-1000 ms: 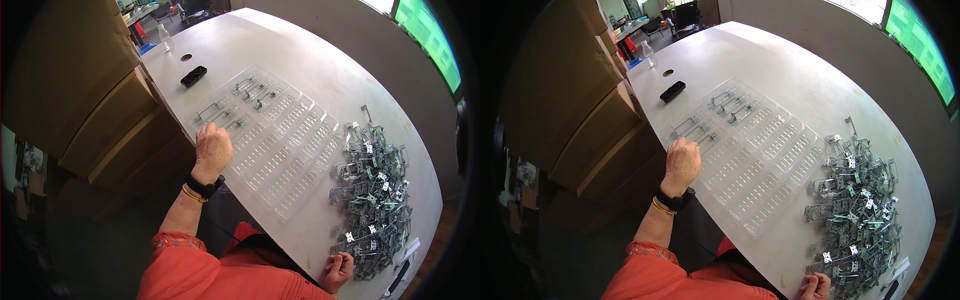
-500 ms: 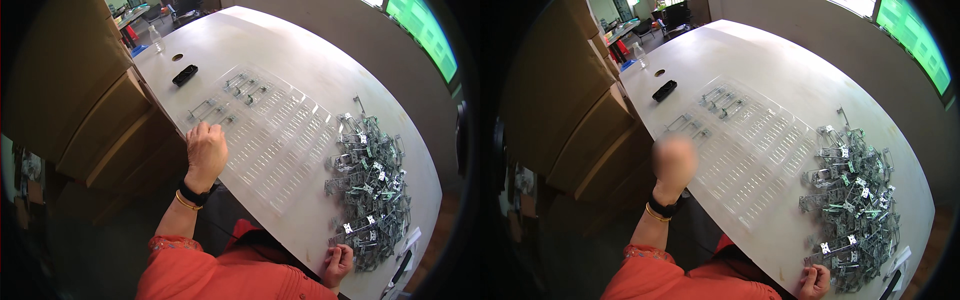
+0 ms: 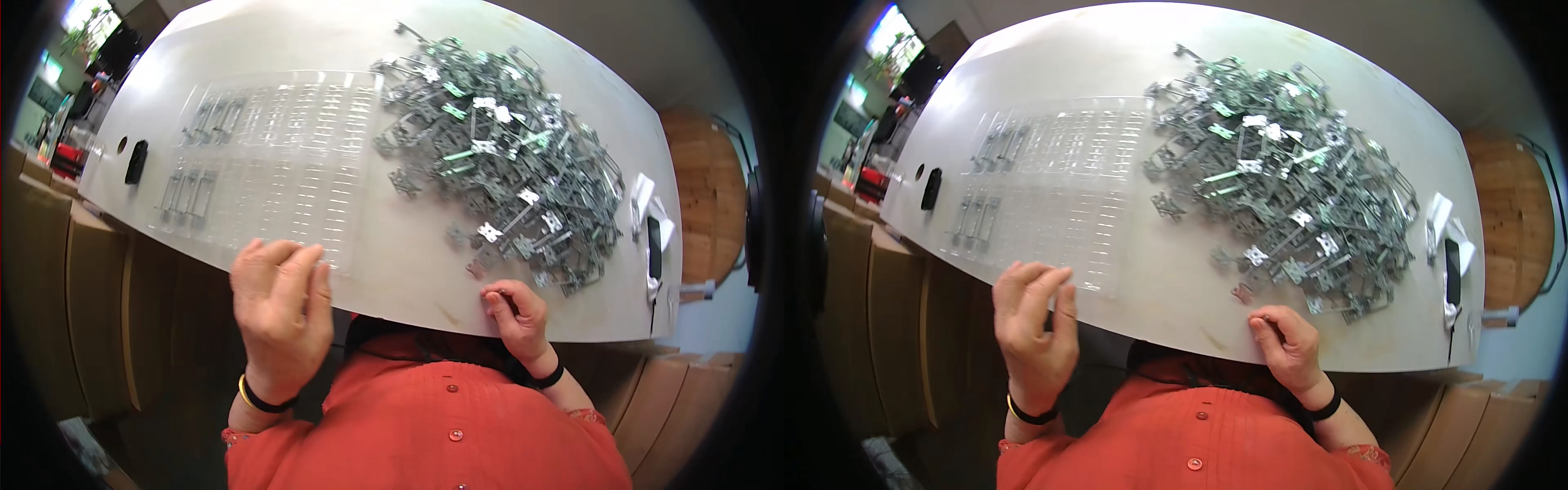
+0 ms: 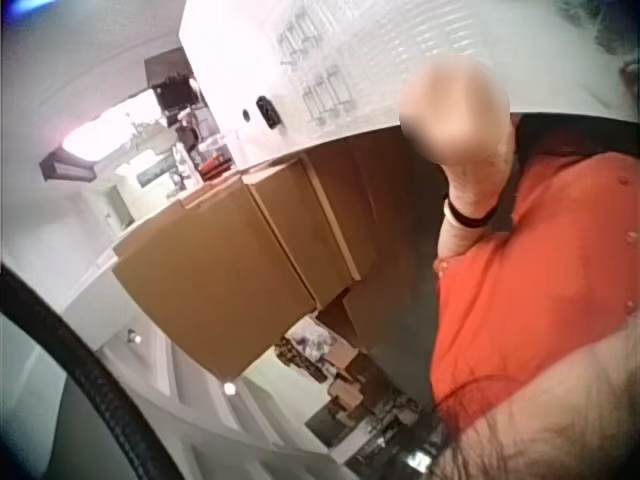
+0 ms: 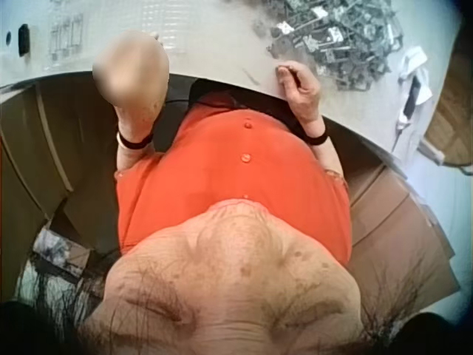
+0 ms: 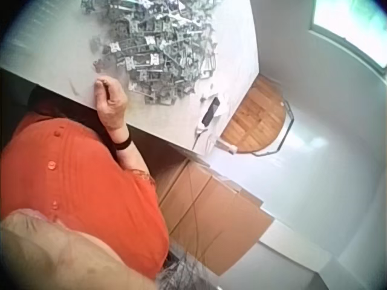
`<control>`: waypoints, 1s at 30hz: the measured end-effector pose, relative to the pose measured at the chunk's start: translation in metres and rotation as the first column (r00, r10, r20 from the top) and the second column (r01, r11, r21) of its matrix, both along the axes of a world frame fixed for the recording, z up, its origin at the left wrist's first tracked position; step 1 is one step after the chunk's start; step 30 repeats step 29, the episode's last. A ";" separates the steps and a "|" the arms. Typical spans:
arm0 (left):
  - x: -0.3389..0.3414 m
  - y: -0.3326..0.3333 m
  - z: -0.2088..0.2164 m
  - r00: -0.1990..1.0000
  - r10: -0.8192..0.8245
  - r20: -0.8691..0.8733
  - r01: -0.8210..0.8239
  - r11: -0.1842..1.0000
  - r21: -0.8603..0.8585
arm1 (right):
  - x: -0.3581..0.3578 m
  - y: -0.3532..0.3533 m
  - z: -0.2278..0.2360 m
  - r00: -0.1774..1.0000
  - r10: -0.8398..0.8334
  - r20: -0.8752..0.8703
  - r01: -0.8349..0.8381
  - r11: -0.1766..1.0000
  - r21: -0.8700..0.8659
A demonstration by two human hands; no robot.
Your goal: The person assembles small metal components by hand, inserting a thin wire into two metal brackets to form a unit. The person places the assembled units into a clear plastic tray on the table. The task is performed repeatedly with a pile of loose parts on the right and the tray on the left.
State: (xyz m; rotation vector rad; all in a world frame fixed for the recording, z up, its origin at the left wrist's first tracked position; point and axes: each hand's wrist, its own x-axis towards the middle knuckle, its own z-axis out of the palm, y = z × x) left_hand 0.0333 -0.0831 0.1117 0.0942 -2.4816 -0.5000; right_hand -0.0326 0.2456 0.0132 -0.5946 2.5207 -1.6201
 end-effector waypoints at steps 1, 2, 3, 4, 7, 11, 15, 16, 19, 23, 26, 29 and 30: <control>0.000 0.011 -0.001 0.998 -0.061 0.011 0.060 0.998 0.027 | -0.001 0.001 0.001 0.998 0.032 -0.054 -0.031 0.999 0.020; -0.001 0.023 -0.003 0.992 -0.126 0.024 0.124 0.991 0.054 | 0.000 0.003 0.001 0.993 0.060 -0.105 -0.056 0.998 0.041; -0.005 0.033 -0.008 0.981 -0.189 0.032 0.186 0.979 0.084 | 0.002 0.004 0.005 0.992 0.067 -0.110 -0.064 0.997 0.035; -0.008 0.042 -0.013 0.969 -0.244 0.044 0.239 0.966 0.096 | 0.003 0.006 0.006 0.987 0.083 -0.138 -0.079 0.996 0.036; -0.022 0.062 -0.033 0.940 -0.335 0.067 0.327 0.939 0.105 | 0.006 0.015 0.007 0.976 0.132 -0.172 -0.126 0.991 0.048; -0.042 0.084 -0.050 0.911 -0.406 0.077 0.397 0.911 0.108 | 0.010 0.029 0.007 0.978 0.127 -0.168 -0.129 0.992 0.001; -0.055 0.109 -0.050 0.880 -0.468 0.078 0.456 0.880 0.128 | 0.011 0.044 0.005 0.985 0.094 -0.144 -0.101 0.994 -0.043; -0.058 0.114 -0.048 0.883 -0.461 0.088 0.449 0.884 0.130 | 0.010 0.048 0.004 0.986 0.088 -0.143 -0.097 0.994 -0.051; -0.069 0.125 -0.044 0.890 -0.440 0.119 0.425 0.896 0.129 | 0.008 0.060 0.002 0.980 0.072 -0.186 -0.083 0.995 -0.049; -0.084 0.133 -0.047 0.894 -0.419 0.158 0.405 0.907 0.117 | 0.006 0.077 0.003 0.993 0.046 -0.112 -0.056 0.995 -0.085; -0.093 0.139 -0.052 0.892 -0.417 0.172 0.407 0.909 0.095 | 0.003 0.085 0.000 0.989 0.052 -0.138 -0.068 0.991 -0.116; -0.100 0.146 -0.051 0.893 -0.399 0.208 0.392 0.917 0.075 | 0.002 0.088 -0.004 0.987 0.054 -0.149 -0.078 0.984 -0.161; -0.100 0.146 -0.051 0.893 -0.399 0.208 0.392 0.917 0.075 | 0.002 0.088 -0.004 0.987 0.054 -0.149 -0.078 0.984 -0.161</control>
